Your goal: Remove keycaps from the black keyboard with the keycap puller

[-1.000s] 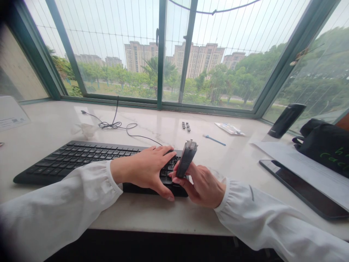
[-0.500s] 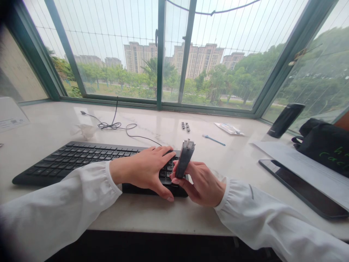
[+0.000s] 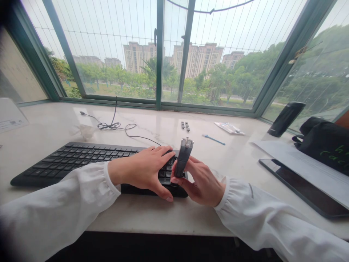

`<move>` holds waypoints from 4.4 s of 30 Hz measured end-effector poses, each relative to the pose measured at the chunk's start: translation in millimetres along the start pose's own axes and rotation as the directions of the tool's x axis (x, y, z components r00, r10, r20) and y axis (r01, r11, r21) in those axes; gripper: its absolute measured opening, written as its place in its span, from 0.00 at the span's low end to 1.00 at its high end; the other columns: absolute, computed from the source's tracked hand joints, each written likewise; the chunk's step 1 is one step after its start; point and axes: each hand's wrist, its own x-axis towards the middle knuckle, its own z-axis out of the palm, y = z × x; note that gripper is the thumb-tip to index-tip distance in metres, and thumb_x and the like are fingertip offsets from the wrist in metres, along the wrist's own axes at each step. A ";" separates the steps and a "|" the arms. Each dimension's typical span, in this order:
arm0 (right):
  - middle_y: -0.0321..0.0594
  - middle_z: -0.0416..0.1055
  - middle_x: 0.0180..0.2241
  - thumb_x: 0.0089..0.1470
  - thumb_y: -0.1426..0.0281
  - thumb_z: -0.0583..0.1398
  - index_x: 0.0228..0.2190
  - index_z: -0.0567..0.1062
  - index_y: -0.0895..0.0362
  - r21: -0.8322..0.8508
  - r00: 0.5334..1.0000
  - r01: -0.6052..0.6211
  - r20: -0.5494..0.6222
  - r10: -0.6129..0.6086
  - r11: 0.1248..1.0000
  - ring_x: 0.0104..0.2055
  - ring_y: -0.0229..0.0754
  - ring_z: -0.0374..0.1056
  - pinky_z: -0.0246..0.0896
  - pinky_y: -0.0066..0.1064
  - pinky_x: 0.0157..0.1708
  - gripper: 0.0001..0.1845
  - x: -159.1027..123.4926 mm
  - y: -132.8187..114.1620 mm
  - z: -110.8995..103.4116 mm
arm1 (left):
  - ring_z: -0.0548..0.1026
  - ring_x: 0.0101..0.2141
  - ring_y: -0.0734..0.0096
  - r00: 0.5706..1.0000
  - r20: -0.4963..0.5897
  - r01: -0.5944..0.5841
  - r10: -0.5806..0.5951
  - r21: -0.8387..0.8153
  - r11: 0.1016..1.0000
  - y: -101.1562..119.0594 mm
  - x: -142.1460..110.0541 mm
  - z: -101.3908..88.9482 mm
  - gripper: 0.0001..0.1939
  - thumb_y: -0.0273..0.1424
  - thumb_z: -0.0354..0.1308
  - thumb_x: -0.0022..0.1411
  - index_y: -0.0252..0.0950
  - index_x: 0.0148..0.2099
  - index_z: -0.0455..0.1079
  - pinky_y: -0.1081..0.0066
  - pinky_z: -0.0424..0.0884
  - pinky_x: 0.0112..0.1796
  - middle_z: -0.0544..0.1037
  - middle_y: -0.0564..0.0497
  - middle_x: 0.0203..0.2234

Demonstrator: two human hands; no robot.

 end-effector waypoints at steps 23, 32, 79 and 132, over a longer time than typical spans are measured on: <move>0.36 0.70 0.29 0.60 0.58 0.58 0.35 0.63 0.56 0.455 0.874 -0.433 0.002 0.486 0.778 0.33 0.40 0.70 0.67 0.34 0.38 0.14 10.5 27.1 4.2 | 0.51 0.65 0.44 1.000 0.027 0.011 -0.012 0.030 0.999 -3.0 -0.1 0.4 0.60 0.68 0.51 0.45 0.35 0.69 0.47 0.53 0.51 0.61 0.50 0.36 0.67; 0.39 0.74 0.30 0.54 0.56 0.64 0.35 0.67 0.58 0.703 0.764 -0.497 0.076 0.641 0.509 0.36 0.40 0.71 0.65 0.36 0.42 0.19 16.3 39.0 -3.2 | 0.51 0.65 0.42 0.999 0.035 0.021 -0.022 0.028 0.999 -1.8 -1.6 -1.4 0.65 0.73 0.46 0.41 0.34 0.71 0.45 0.52 0.50 0.62 0.49 0.36 0.67; 0.29 0.58 0.24 0.50 0.56 0.67 0.35 0.72 0.57 0.876 0.649 -0.460 0.220 0.728 0.146 0.21 0.27 0.52 0.53 0.18 0.16 0.19 21.0 31.6 -11.8 | 0.68 0.22 0.80 0.844 -0.525 0.001 -0.108 -0.199 0.980 9.2 7.2 4.2 0.08 0.38 0.62 0.61 0.42 0.41 0.74 0.75 0.63 0.28 0.78 0.59 0.31; 0.33 0.72 0.34 0.45 0.63 0.71 0.32 0.55 0.51 0.694 0.914 -0.300 0.014 0.405 0.655 0.29 0.37 0.72 0.68 0.28 0.25 0.28 16.9 29.0 -10.9 | 0.52 0.20 0.79 0.956 -0.111 0.061 -0.273 -0.831 0.552 16.8 21.0 -2.8 0.31 0.58 0.49 0.60 0.33 0.28 0.68 0.76 0.49 0.21 0.58 0.56 0.19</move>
